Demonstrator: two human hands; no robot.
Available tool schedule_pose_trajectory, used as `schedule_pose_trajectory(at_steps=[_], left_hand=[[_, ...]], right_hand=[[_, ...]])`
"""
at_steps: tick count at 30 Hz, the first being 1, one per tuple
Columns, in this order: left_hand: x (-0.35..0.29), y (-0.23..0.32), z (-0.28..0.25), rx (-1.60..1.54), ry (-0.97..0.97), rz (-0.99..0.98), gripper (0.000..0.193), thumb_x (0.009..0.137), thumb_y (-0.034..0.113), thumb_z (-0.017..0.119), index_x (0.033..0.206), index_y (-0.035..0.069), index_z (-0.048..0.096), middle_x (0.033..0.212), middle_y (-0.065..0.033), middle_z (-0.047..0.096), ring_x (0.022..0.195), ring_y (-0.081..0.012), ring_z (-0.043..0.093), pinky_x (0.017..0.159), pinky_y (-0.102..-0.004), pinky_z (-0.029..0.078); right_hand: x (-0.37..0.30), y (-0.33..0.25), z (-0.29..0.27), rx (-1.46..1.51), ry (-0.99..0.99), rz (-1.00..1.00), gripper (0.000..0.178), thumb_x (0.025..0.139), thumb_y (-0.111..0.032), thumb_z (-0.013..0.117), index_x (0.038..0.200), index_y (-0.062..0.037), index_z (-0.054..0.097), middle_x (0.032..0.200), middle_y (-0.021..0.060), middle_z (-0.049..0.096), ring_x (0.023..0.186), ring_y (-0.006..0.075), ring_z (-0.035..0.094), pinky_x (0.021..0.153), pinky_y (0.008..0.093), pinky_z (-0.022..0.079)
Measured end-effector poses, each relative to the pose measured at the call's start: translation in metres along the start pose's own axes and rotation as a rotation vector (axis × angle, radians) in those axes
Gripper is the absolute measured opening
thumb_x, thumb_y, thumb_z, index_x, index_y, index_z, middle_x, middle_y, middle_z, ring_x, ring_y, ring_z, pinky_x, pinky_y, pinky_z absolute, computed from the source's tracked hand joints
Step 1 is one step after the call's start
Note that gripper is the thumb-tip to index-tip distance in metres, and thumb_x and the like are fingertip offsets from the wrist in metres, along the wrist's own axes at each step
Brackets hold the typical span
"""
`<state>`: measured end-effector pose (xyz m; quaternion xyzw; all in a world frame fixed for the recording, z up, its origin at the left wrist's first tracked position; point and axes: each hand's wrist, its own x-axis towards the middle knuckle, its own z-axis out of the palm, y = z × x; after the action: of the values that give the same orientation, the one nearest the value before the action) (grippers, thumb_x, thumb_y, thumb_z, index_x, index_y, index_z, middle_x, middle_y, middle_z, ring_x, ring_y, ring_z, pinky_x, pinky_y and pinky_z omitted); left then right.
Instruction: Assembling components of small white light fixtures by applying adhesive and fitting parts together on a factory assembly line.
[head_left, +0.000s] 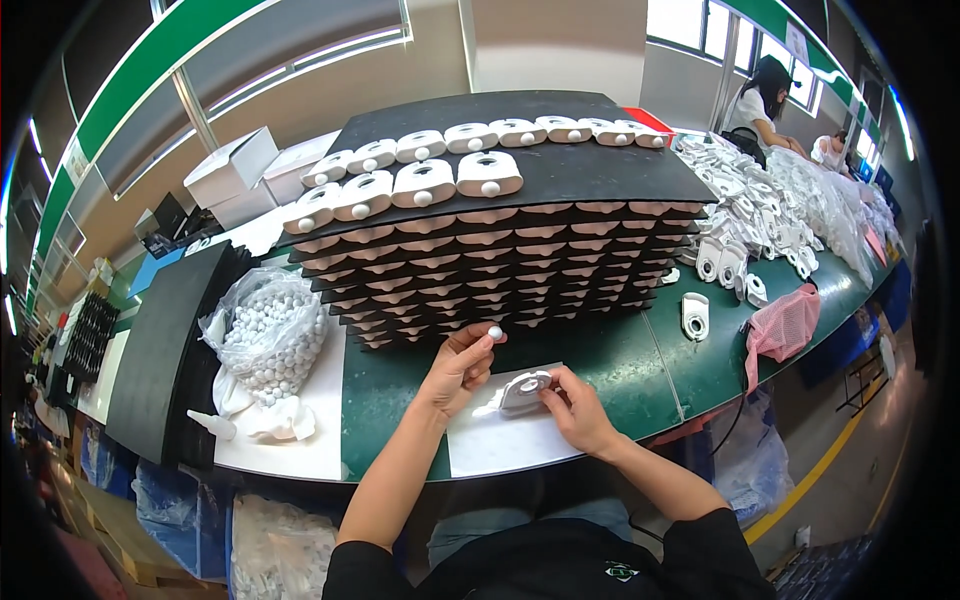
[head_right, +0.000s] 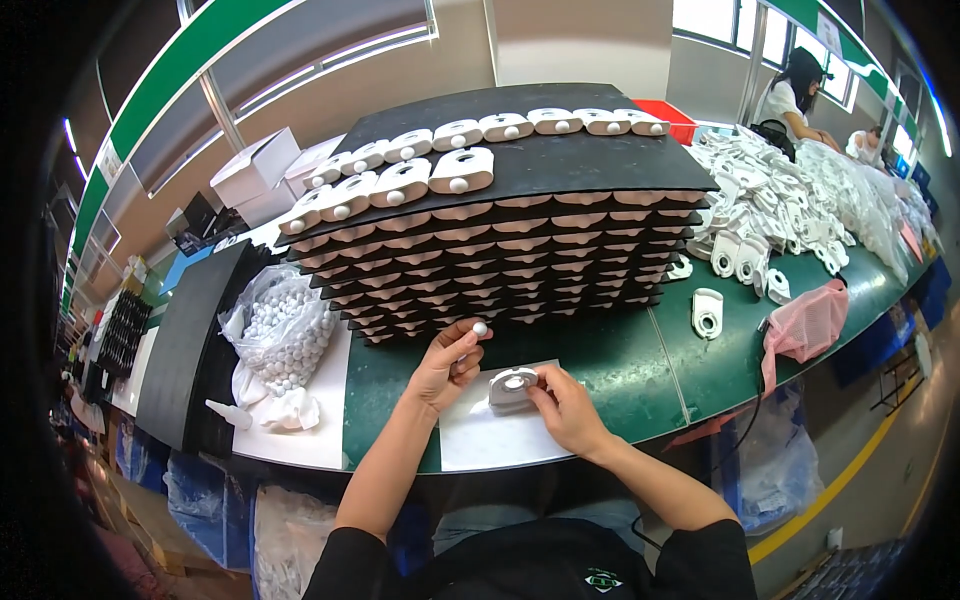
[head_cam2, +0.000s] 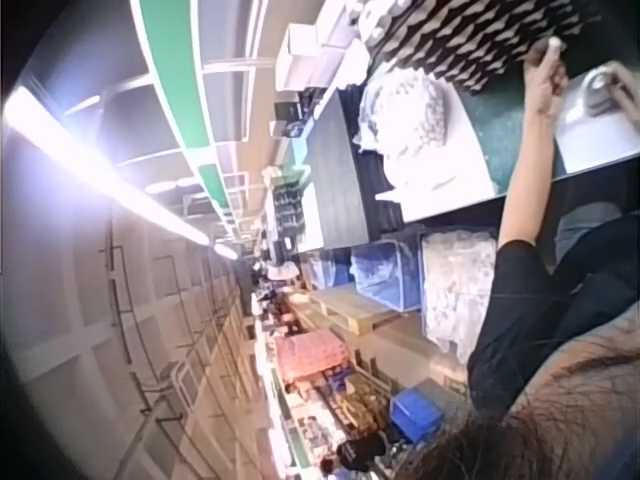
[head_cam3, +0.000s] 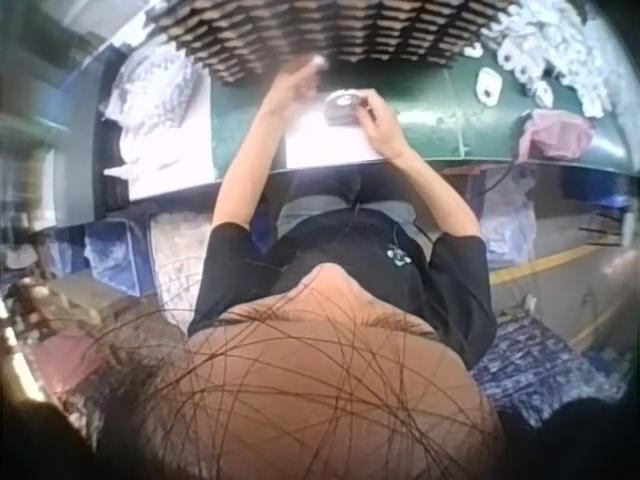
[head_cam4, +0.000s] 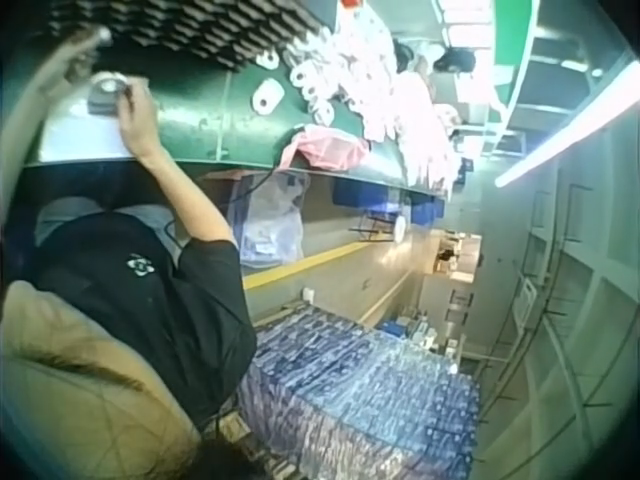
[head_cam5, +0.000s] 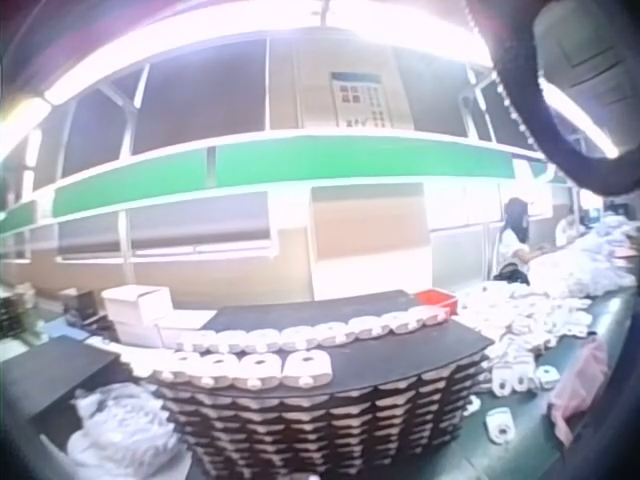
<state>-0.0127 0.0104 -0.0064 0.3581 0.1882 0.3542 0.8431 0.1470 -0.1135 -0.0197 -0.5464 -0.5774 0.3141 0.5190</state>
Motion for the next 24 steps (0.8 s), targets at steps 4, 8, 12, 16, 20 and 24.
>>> schedule_pose_trajectory(at_steps=[4,8,12,16,20,24], left_hand=[[0.0,0.002,0.003,0.009,-0.01,-0.011,0.025,0.079,0.011,0.062,0.103,0.008,0.057,0.092,-0.0034,0.059,0.049,-0.0022,0.032,0.04,-0.0153,0.023],[-0.001,0.002,0.006,0.036,0.004,-0.021,0.027,0.08,0.011,0.061,0.106,0.008,0.057,0.094,-0.0037,0.059,0.049,-0.0022,0.032,0.04,-0.0154,0.023],[0.0,0.0,0.006,0.111,-0.017,-0.018,0.026,0.081,0.012,0.059,0.106,0.006,0.056,0.096,-0.0047,0.059,0.049,-0.0024,0.033,0.041,-0.0154,0.024],[-0.004,-0.001,0.015,0.268,-0.023,-0.014,0.026,0.082,0.016,0.059,0.104,0.005,0.056,0.092,-0.0041,0.06,0.049,-0.0026,0.035,0.042,-0.0154,0.026],[-0.005,-0.003,0.022,0.423,-0.05,-0.01,0.023,0.078,0.014,0.063,0.099,0.005,0.059,0.078,-0.001,0.059,0.052,-0.0018,0.037,0.044,-0.0154,0.026],[-0.006,-0.004,0.021,0.529,-0.053,0.023,0.025,0.069,0.005,0.069,0.093,0.005,0.061,0.069,0.0033,0.054,0.053,-0.0009,0.039,0.046,-0.0148,0.026]], right_hand=[[0.0,-0.004,0.002,-0.296,0.0,-0.292,0.013,0.077,0.001,0.054,0.09,-0.0001,0.053,0.075,0.0119,0.053,0.065,0.0255,0.052,0.059,0.0295,0.042],[0.0,-0.009,0.004,-0.321,-0.063,-0.365,0.014,0.078,0.001,0.054,0.091,-0.0005,0.053,0.078,0.0099,0.055,0.067,0.0222,0.053,0.06,0.0282,0.042],[0.0,-0.004,-0.004,0.197,-0.065,0.066,0.011,0.084,-0.004,0.05,0.095,-0.0015,0.049,0.082,0.0034,0.056,0.074,0.0119,0.054,0.067,0.0237,0.044],[0.01,0.01,-0.012,0.759,0.052,0.155,0.012,0.09,-0.006,0.043,0.101,-0.0036,0.047,0.095,0.0043,0.054,0.087,0.0123,0.053,0.079,0.0272,0.044],[0.013,0.006,-0.019,0.97,0.072,0.254,0.015,0.091,-0.011,0.042,0.105,-0.0064,0.047,0.101,0.0042,0.053,0.093,0.0138,0.051,0.085,0.0303,0.042],[0.012,0.005,-0.02,0.989,0.078,0.275,0.016,0.091,-0.012,0.042,0.106,-0.007,0.047,0.102,0.0036,0.053,0.094,0.0129,0.051,0.084,0.0298,0.042]])
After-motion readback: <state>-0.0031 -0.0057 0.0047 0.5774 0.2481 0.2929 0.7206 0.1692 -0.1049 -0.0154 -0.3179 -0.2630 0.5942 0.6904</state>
